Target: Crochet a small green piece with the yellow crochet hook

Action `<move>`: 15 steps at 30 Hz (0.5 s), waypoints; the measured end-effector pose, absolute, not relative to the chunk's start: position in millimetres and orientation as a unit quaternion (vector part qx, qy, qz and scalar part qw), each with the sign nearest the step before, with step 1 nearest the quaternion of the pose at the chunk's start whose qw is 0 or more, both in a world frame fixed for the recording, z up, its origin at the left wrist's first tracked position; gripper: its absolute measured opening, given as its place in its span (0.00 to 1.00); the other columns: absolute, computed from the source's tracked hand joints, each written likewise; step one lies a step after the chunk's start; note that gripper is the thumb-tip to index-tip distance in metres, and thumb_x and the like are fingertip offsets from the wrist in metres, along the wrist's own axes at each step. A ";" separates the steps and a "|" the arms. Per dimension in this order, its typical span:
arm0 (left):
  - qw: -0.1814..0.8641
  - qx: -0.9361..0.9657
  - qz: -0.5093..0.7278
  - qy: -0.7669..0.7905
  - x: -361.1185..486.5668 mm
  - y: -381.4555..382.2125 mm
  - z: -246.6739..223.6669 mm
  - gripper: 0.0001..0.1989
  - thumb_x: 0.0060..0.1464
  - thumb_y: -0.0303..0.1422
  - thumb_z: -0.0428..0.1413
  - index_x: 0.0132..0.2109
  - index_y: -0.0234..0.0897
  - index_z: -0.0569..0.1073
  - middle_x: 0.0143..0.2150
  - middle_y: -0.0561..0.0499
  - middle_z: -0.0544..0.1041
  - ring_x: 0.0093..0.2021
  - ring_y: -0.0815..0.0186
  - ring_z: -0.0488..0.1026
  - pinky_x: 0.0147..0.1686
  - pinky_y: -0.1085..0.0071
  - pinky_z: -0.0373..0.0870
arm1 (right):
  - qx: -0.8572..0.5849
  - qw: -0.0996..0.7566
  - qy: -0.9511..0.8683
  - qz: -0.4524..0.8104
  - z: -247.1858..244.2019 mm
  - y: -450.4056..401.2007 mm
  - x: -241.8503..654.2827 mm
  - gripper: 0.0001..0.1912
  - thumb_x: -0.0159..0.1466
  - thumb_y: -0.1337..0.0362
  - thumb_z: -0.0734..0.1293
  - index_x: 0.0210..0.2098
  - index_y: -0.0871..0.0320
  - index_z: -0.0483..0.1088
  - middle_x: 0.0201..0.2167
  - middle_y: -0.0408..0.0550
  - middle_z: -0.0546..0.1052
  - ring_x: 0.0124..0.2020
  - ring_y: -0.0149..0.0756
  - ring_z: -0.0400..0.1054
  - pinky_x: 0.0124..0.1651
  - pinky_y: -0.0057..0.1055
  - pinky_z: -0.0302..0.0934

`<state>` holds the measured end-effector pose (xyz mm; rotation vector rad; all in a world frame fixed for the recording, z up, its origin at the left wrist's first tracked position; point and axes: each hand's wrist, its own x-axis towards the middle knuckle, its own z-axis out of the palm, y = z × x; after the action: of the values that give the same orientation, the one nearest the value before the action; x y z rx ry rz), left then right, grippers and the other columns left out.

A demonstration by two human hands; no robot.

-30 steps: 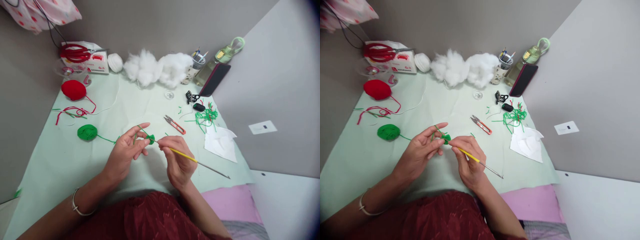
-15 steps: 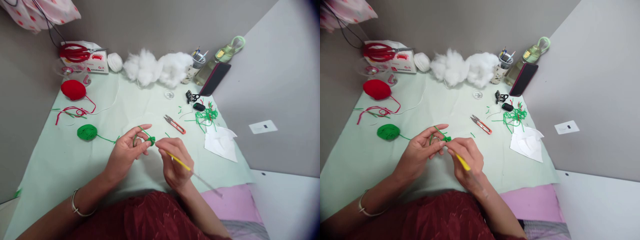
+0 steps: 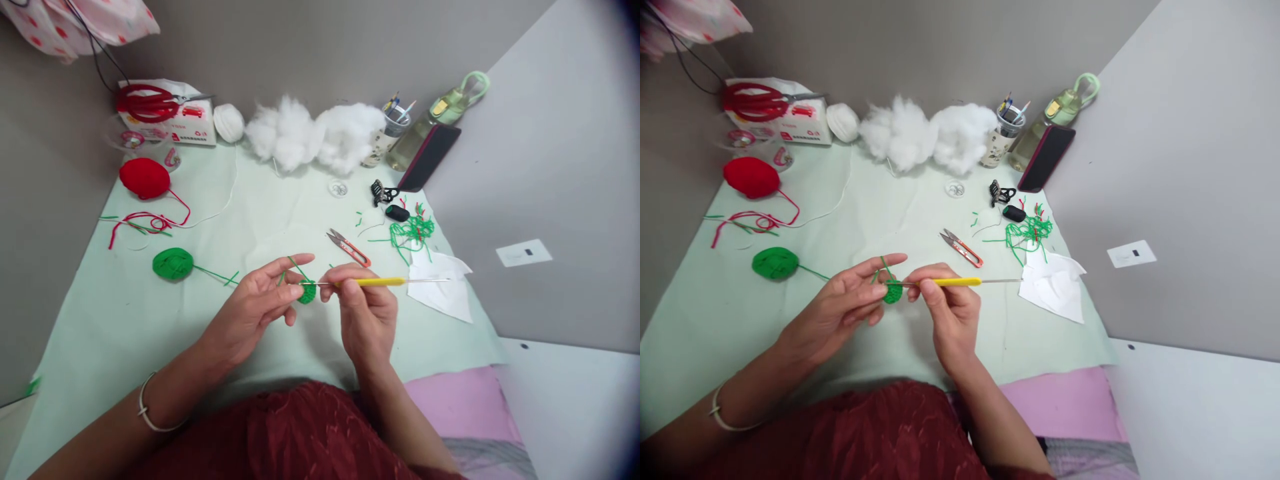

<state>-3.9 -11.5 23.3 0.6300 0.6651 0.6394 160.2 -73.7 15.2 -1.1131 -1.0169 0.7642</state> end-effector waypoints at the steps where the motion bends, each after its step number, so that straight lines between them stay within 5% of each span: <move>1: 0.846 0.308 0.305 0.311 -2.8 -12.5 23.0 0.18 0.57 0.32 0.68 0.55 0.43 0.83 0.33 0.57 0.73 0.21 0.78 0.53 0.26 0.77 0.66 | -0.488 0.659 -0.452 0.352 13.4 -72.4 160.1 0.09 0.73 0.59 0.68 0.40 0.51 0.81 0.35 0.46 0.80 0.32 0.34 0.73 0.36 0.35 0.69; 5: 0.829 0.331 0.312 0.325 -1.8 -14.9 22.0 0.18 0.57 0.32 0.68 0.55 0.46 0.84 0.38 0.54 0.74 0.29 0.73 0.66 0.28 0.77 0.67 | -0.497 0.644 -0.445 0.374 7.5 -71.1 159.6 0.09 0.73 0.58 0.68 0.42 0.50 0.82 0.37 0.46 0.83 0.34 0.34 0.74 0.39 0.35 0.69; 10: 0.803 0.358 0.315 0.358 -5.9 -13.9 24.0 0.16 0.57 0.32 0.68 0.53 0.48 0.85 0.40 0.55 0.74 0.29 0.74 0.69 0.29 0.76 0.67 | -0.479 0.661 -0.429 0.387 12.7 -73.9 160.0 0.11 0.75 0.59 0.65 0.42 0.52 0.80 0.37 0.46 0.83 0.32 0.34 0.75 0.38 0.35 0.71; 15: 0.736 0.417 0.362 0.391 -2.4 -18.2 24.3 0.16 0.56 0.31 0.68 0.52 0.46 0.84 0.36 0.57 0.73 0.27 0.74 0.67 0.32 0.74 0.71 | -0.506 0.596 -0.584 0.219 16.8 -80.2 160.5 0.13 0.75 0.69 0.62 0.49 0.51 0.78 0.40 0.47 0.83 0.38 0.35 0.78 0.43 0.36 0.74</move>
<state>-2.4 -18.2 24.3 0.9172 0.8581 0.7962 160.5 -80.2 16.8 -1.1747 -1.3571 0.5078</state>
